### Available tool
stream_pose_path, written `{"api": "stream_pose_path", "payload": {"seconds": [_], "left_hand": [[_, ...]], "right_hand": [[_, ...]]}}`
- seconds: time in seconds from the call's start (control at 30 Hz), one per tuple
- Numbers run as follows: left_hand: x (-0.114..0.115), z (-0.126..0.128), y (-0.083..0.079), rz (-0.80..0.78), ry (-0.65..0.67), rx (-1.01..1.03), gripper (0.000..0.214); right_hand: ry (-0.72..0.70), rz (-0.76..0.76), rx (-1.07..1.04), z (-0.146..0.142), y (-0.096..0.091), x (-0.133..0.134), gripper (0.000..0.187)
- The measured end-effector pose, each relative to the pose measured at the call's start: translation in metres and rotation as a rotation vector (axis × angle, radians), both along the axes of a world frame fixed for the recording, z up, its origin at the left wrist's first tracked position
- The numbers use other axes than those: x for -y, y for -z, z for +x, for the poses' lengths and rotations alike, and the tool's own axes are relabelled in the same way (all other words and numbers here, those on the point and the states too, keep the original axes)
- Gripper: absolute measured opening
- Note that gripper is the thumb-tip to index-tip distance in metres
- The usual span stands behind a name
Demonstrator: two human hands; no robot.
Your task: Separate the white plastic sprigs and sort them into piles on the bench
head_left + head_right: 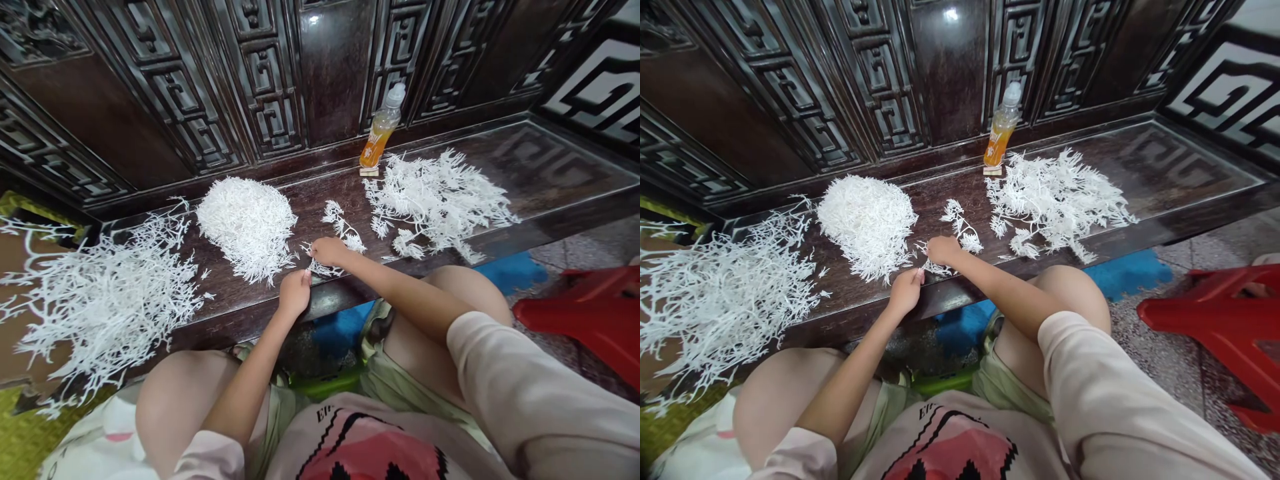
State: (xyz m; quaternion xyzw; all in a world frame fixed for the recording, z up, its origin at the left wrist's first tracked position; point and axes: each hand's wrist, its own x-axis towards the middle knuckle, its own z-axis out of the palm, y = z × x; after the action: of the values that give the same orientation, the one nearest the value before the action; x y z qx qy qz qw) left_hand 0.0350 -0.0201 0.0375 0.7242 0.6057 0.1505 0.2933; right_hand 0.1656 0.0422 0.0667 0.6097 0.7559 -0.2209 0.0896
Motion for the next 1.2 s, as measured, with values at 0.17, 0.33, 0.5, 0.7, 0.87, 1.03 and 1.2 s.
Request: {"api": "stream_pose_path", "payload": {"seconds": [0.17,0.33,0.5,0.7,0.87,1.03,1.2], "left_hand": [[0.017,0.005,-0.017,-0.019,0.179,0.171,0.035],[0.013,-0.019,-0.036,-0.019,0.042,0.201,0.035],[-0.019,-0.054,-0.041,0.038,-0.256,-0.167,0.034],[-0.026,-0.062,-0.043,0.051,-0.384,-0.31,0.05],[-0.028,-0.059,-0.035,0.18,-0.422,-0.286,0.041],[-0.023,-0.051,-0.023,0.165,-0.255,0.046,0.046],[-0.017,-0.042,-0.024,0.173,-0.192,0.126,0.038]], "right_hand": [[0.113,-0.004,0.059,0.02,0.007,-0.014,0.031],[0.079,-0.027,0.009,0.027,-0.002,-0.021,0.039],[-0.072,-0.169,-0.098,0.001,-0.022,0.0,0.041],[-0.091,-0.152,-0.182,0.001,-0.033,0.009,0.041],[-0.078,-0.147,-0.268,0.005,-0.036,0.008,0.042],[-0.06,-0.133,-0.313,0.005,-0.036,0.008,0.04],[-0.035,-0.142,-0.325,0.005,-0.033,0.007,0.038]]}}
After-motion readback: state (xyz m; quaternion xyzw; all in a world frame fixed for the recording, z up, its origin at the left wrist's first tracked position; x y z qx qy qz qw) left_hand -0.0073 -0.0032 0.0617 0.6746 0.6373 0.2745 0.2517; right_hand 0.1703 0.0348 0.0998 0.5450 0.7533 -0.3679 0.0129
